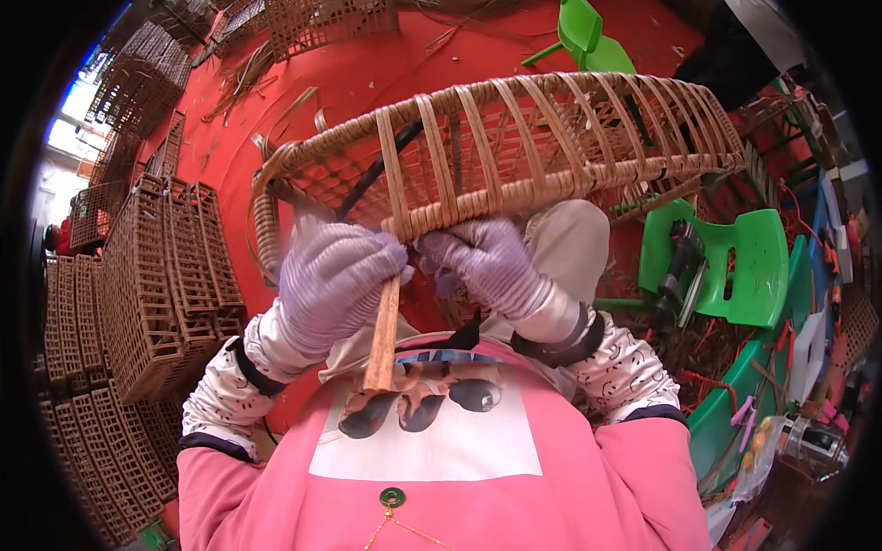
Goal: Using a pneumatic nailer and manual weaving to assemble large wicker or bamboo structures for furniture manufacturing.
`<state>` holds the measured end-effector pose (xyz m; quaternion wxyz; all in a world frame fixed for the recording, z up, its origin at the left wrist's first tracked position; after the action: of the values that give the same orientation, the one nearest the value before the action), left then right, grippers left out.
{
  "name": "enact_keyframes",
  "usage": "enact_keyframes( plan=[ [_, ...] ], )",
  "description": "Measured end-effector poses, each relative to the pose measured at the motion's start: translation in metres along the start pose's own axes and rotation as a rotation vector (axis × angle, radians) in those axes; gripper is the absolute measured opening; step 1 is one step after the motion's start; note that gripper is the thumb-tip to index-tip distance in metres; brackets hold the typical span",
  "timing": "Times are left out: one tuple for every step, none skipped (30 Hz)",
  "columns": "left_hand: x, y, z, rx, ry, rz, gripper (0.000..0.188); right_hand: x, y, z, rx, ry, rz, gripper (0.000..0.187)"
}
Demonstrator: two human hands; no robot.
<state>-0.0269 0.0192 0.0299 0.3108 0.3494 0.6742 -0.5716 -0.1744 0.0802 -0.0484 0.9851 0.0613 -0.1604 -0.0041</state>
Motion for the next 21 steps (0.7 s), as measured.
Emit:
enact_keyframes(
  plan=[
    [0.008, 0.01, 0.001, 0.043, 0.001, -0.044, 0.027, 0.0, 0.0, 0.003, 0.005, -0.003, 0.001, 0.019],
    [0.012, 0.015, -0.001, 0.074, -0.038, -0.044, 0.028, 0.001, 0.001, 0.004, 0.015, -0.023, 0.022, 0.02],
    [0.014, 0.018, -0.003, 0.105, -0.078, -0.046, 0.029, 0.002, 0.0, 0.005, 0.024, -0.043, 0.045, 0.021],
    [0.015, 0.02, -0.006, 0.12, -0.089, -0.036, 0.032, 0.002, -0.001, 0.002, -0.036, -0.036, 0.041, 0.022],
    [0.015, 0.021, -0.008, 0.115, -0.088, -0.035, 0.032, 0.004, 0.0, 0.005, -0.031, -0.037, 0.043, 0.022],
    [0.017, 0.023, -0.011, 0.138, -0.1, -0.014, 0.031, 0.007, 0.002, 0.01, 0.038, -0.077, 0.05, 0.022],
    [0.018, 0.025, -0.014, 0.161, -0.113, 0.008, 0.031, 0.01, 0.004, 0.013, 0.108, -0.116, 0.058, 0.022],
    [0.02, 0.028, -0.015, 0.172, -0.114, 0.035, 0.031, 0.013, 0.003, 0.014, 0.115, -0.116, 0.06, 0.022],
    [0.02, 0.029, -0.017, 0.168, -0.112, 0.036, 0.031, 0.018, 0.002, 0.012, 0.171, -0.115, 0.075, 0.022],
    [0.021, 0.03, -0.019, 0.176, -0.107, 0.054, 0.032, 0.023, 0.001, 0.009, 0.227, -0.114, 0.091, 0.021],
    [0.021, 0.032, -0.021, 0.183, -0.102, 0.072, 0.032, 0.025, 0.0, 0.006, 0.232, -0.115, 0.096, 0.021],
    [0.02, 0.033, -0.021, 0.181, -0.1, 0.073, 0.032, 0.027, -0.002, 0.0, 0.209, -0.129, 0.103, 0.02],
    [0.02, 0.032, -0.02, 0.174, -0.052, 0.093, 0.029, 0.027, -0.006, -0.009, 0.186, -0.143, 0.116, 0.019],
    [0.018, 0.031, -0.019, 0.167, -0.005, 0.113, 0.026, 0.025, -0.011, -0.022, 0.045, -0.133, 0.098, 0.016],
    [0.015, 0.032, -0.019, 0.15, 0.038, 0.133, 0.024, 0.027, -0.013, -0.022, 0.054, -0.135, 0.113, 0.016],
    [0.005, 0.025, -0.016, 0.091, 0.143, 0.089, 0.018, 0.023, -0.016, -0.02, 0.054, 0.195, 0.112, 0.016],
    [-0.014, 0.015, -0.007, 0.047, 0.22, 0.077, 0.017, 0.02, -0.02, -0.018, 0.05, 0.526, 0.111, 0.015],
    [-0.022, 0.011, 0.005, -0.123, 0.282, -0.041, 0.018, 0.013, -0.026, -0.035, -0.046, 0.494, 0.078, 0.015],
    [-0.024, 0.011, 0.021, -0.298, 0.346, -0.159, 0.019, 0.007, -0.033, -0.047, -0.045, 0.494, 0.079, 0.015],
    [-0.018, 0.009, 0.042, -0.573, 0.467, 0.005, 0.024, -0.001, -0.04, -0.052, -0.11, 0.534, 0.023, 0.014],
    [-0.011, 0.012, 0.06, -0.858, 0.577, 0.172, 0.03, -0.005, -0.047, -0.053, -0.173, 0.57, -0.022, 0.014]
  ],
)
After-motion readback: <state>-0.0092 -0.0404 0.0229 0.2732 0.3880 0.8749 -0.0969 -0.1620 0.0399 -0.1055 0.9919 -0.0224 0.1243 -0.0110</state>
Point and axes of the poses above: each hand's wrist, its own y-axis away from the middle knuckle, its own x-axis out of the palm, z = x × y, the point moved 4 cm from there along -y, towards the middle knuckle, and after that the axes turned 6 degrees about z, right-handed, at the moved point
